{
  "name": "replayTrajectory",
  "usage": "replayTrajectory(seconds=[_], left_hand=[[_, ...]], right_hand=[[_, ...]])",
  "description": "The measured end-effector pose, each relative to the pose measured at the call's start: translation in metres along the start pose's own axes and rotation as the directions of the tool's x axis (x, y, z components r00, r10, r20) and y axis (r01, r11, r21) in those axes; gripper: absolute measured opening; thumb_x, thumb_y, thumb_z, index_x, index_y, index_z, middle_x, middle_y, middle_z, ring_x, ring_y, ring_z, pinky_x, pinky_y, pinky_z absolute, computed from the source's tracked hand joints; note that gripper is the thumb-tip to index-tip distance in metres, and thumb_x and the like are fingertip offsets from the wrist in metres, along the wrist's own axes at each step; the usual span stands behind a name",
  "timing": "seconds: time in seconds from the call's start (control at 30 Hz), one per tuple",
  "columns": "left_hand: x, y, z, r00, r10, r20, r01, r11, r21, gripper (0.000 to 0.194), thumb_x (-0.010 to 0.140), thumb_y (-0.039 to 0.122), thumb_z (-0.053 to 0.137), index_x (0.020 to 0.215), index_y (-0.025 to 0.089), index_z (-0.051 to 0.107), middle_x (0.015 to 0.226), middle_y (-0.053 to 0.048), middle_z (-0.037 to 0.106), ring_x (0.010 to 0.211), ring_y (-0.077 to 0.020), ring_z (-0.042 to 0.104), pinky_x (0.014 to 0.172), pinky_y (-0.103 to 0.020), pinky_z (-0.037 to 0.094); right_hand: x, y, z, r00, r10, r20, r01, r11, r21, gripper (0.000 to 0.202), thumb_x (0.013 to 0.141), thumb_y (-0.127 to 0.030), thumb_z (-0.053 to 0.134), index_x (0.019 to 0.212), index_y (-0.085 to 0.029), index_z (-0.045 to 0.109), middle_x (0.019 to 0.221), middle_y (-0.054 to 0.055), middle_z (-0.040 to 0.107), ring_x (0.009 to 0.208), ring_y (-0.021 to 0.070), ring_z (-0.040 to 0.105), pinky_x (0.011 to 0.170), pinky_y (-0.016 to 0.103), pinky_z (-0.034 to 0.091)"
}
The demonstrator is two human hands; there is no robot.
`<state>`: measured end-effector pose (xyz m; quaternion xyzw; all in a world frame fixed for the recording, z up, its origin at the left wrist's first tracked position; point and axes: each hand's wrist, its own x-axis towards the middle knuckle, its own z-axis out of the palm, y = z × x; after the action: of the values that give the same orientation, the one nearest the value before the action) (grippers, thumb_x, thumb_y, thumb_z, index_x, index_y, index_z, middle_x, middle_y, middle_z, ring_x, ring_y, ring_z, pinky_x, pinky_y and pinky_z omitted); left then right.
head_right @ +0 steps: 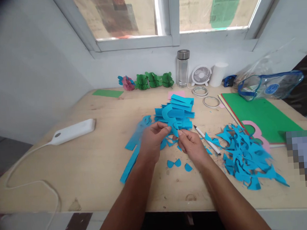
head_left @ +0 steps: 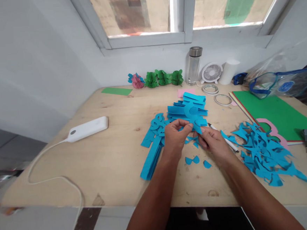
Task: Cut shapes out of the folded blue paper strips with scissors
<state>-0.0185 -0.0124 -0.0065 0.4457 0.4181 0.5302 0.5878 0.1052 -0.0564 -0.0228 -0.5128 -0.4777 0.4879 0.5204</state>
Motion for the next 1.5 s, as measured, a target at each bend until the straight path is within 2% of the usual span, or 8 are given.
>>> replayTrajectory(seconds=[0.13,0.33,0.67,0.9,1.27,1.5], left_hand=[[0.0010,-0.0020,-0.0013,1.000,0.012,0.018,-0.013,0.999,0.045,0.010,0.062,0.022,0.069,0.056,0.017,0.062,0.058,0.001,0.058,0.058,-0.0112,0.050,0.062,-0.025,0.041],[0.0007,-0.0028,-0.0005,1.000,0.013,0.014,-0.014,0.999,0.053,0.010,0.062,0.023,0.069,0.056,0.017,0.062,0.059,0.001,0.058,0.058,-0.0116,0.050,0.062,-0.025,0.041],[-0.0024,0.0007,0.0026,0.997,-0.064,0.032,0.066,0.995,-0.078,0.013,0.059,0.023,0.072,0.056,0.015,0.062,0.057,0.001,0.060,0.055,-0.0097,0.053,0.062,-0.024,0.042],[-0.0030,-0.0023,0.0054,0.996,-0.077,0.044,0.083,0.984,-0.157,0.014,0.059,0.023,0.072,0.056,0.015,0.062,0.057,0.001,0.060,0.055,-0.0089,0.053,0.063,-0.024,0.043],[-0.0021,-0.0071,0.0070,0.994,-0.099,0.036,0.104,0.976,-0.191,0.014,0.059,0.024,0.072,0.057,0.015,0.062,0.059,0.001,0.060,0.057,-0.0102,0.054,0.066,-0.025,0.045],[0.0000,-0.0030,0.0037,0.999,-0.048,0.016,0.050,0.980,-0.193,0.012,0.062,0.024,0.072,0.062,0.015,0.064,0.063,0.000,0.063,0.060,-0.0098,0.055,0.067,-0.025,0.045]], right_hand=[[-0.0005,0.0012,0.0004,1.000,0.028,0.007,-0.028,0.999,0.018,0.045,0.081,-0.060,0.052,0.066,-0.018,0.054,0.040,-0.007,0.037,0.037,0.0072,0.024,0.039,0.024,0.016],[-0.0003,0.0021,-0.0001,1.000,-0.012,-0.013,0.012,1.000,-0.014,0.045,0.083,-0.058,0.052,0.063,-0.018,0.053,0.040,-0.007,0.038,0.038,0.0074,0.028,0.040,0.024,0.019],[-0.0005,0.0016,0.0002,0.999,-0.033,-0.034,0.031,0.998,-0.046,0.046,0.082,-0.060,0.051,0.065,-0.017,0.055,0.041,-0.007,0.037,0.038,0.0075,0.028,0.041,0.024,0.020],[-0.0011,0.0013,0.0001,0.999,-0.035,-0.035,0.034,0.999,-0.037,0.046,0.083,-0.060,0.051,0.068,-0.017,0.057,0.041,-0.007,0.038,0.039,0.0080,0.029,0.041,0.024,0.022],[-0.0010,0.0026,0.0008,0.997,-0.048,-0.055,0.045,0.998,-0.053,0.045,0.083,-0.060,0.050,0.068,-0.018,0.056,0.041,-0.006,0.038,0.039,0.0090,0.029,0.041,0.025,0.022],[-0.0002,0.0033,0.0000,0.998,-0.050,-0.039,0.047,0.996,-0.070,0.047,0.080,-0.062,0.052,0.066,-0.018,0.057,0.042,-0.006,0.038,0.039,0.0090,0.029,0.040,0.024,0.022]])
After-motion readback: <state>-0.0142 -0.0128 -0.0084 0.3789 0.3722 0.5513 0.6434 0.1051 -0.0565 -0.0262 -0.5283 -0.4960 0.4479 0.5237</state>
